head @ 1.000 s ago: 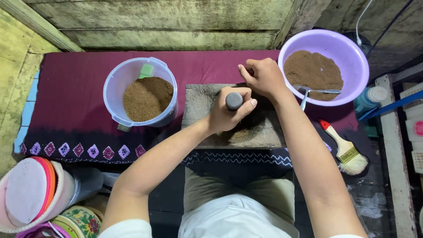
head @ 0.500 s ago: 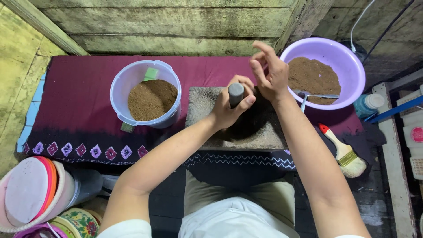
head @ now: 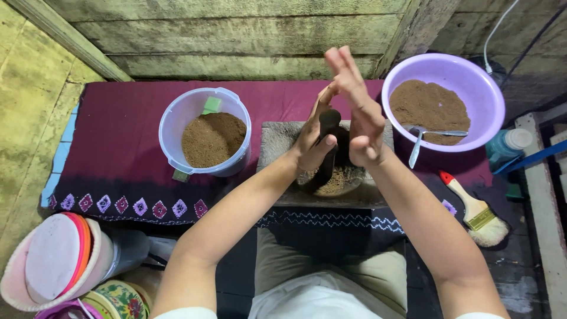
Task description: Pounding and grinding brown powder ingredients in a stone mortar using a stone pestle on a covered work surface.
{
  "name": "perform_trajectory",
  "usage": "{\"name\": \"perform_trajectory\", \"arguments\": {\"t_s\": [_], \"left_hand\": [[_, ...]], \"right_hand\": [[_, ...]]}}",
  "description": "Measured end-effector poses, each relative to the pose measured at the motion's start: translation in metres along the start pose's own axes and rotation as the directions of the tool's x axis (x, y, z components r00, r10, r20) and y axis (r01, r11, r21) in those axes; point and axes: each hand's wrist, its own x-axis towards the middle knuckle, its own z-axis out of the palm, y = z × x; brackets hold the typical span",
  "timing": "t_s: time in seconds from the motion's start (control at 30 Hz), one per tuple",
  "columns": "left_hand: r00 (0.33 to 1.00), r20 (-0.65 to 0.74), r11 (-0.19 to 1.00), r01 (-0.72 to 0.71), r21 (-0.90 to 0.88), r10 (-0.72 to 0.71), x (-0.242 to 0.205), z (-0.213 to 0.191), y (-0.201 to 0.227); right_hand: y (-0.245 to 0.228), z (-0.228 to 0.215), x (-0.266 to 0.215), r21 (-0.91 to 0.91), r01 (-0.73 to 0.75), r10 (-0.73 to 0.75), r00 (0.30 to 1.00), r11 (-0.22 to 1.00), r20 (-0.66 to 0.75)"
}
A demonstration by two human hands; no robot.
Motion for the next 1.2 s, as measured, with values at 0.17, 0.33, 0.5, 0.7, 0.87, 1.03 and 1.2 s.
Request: {"name": "perform_trajectory", "arguments": {"t_s": [0.17,0.33,0.5,0.7,0.87,1.03,1.2], "left_hand": [[0.977,-0.213,0.920,-0.083,-0.383,-0.001,0.002,0.046,-0.018],[0.985,-0.134,0.982,-0.127,-0.139,0.109,-0.012,0.027,-0.034],[0.995,0.013,0.993,0.103,-0.054,-0.103,-0.019,0.009,-0.036],[0.998,-0.043,0.976,-0.043,-0.214,0.034,-0.004,0.024,-0.025],[0.990,-0.126,0.936,-0.101,-0.336,0.062,-0.020,0.035,-0.030],[0.975,-0.204,0.879,-0.168,-0.446,0.083,-0.033,0.040,-0.028],[0.951,-0.284,0.807,-0.264,-0.528,0.125,-0.047,0.008,-0.039]], "right_hand": [[-0.002,0.008,-0.019,0.089,-0.182,0.188,0.980,0.979,-0.061],[-0.025,0.014,0.006,0.273,-0.464,0.488,0.873,0.842,-0.020],[-0.036,0.007,0.009,0.151,-0.575,0.560,0.818,0.804,0.132],[-0.050,0.001,0.006,0.109,-0.536,0.537,0.843,0.837,0.025],[-0.094,-0.013,0.046,-0.022,-0.359,0.360,0.931,0.933,0.057],[-0.036,0.005,0.011,-0.051,-0.426,0.427,0.904,0.903,-0.003],[-0.013,0.011,-0.008,0.078,-0.558,0.562,0.826,0.826,-0.037]]}}
